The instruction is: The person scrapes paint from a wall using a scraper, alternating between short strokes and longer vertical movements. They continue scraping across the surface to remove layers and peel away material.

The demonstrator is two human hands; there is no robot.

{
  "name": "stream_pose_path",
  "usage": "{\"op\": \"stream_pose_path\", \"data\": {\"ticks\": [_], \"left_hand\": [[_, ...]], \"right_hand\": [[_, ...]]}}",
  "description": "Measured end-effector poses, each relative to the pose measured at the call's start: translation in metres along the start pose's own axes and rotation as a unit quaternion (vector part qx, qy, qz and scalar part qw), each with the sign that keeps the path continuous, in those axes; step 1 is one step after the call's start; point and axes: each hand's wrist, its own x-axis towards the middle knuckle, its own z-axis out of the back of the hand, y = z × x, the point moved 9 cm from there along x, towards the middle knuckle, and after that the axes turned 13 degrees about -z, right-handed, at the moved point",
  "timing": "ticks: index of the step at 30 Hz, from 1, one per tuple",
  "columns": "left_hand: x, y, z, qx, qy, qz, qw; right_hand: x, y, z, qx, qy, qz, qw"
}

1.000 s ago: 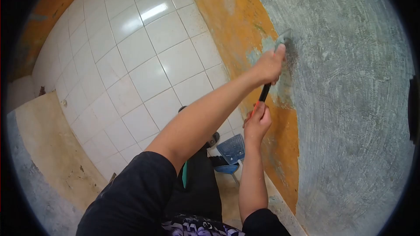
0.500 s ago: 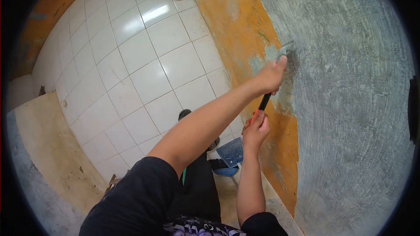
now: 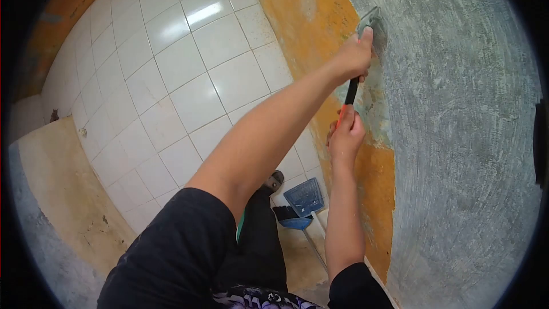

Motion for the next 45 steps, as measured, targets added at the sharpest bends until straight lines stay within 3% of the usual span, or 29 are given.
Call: {"op": "stream_pose_path", "data": {"ticks": [3,6,8,10,14,17,20,23,29,34,45], "left_hand": [[-0.001,-0.001,0.002,-0.052,0.064,0.029,0.996],[-0.031,0.010,-0.008,-0.053,0.132,0.053,0.988],[-0.053,0.023,-0.022,-0.053,0.173,0.055,0.982],[-0.080,0.023,-0.030,-0.067,0.166,0.063,0.982],[-0.113,0.023,-0.036,-0.128,0.145,0.115,0.974],[-0.115,0.009,-0.031,-0.158,0.128,0.099,0.974],[-0.107,-0.001,-0.023,-0.186,0.099,0.083,0.974],[-0.101,-0.008,-0.015,-0.161,0.079,0.129,0.975],[-0.079,-0.010,-0.027,-0.179,0.088,0.104,0.974],[-0.051,-0.002,-0.035,-0.159,0.128,0.068,0.977],[-0.036,0.004,-0.012,-0.159,0.134,0.080,0.975]], "right_hand": [[-0.002,0.000,-0.011,-0.002,0.010,-0.008,1.000],[-0.034,-0.024,-0.004,0.033,0.034,-0.084,0.995],[-0.051,-0.047,0.009,0.083,0.084,-0.091,0.989],[-0.069,-0.066,0.020,0.145,0.163,-0.100,0.971],[-0.098,-0.082,0.021,0.260,0.343,-0.187,0.883],[-0.104,-0.077,0.011,0.305,0.412,-0.226,0.829],[-0.098,-0.068,0.003,0.279,0.426,-0.235,0.828],[-0.092,-0.065,-0.001,0.281,0.446,-0.243,0.814],[-0.061,-0.051,0.011,0.169,0.287,-0.195,0.923],[-0.029,-0.051,0.010,0.151,0.243,-0.173,0.942],[-0.021,-0.057,-0.016,0.119,0.166,-0.176,0.963]]}}
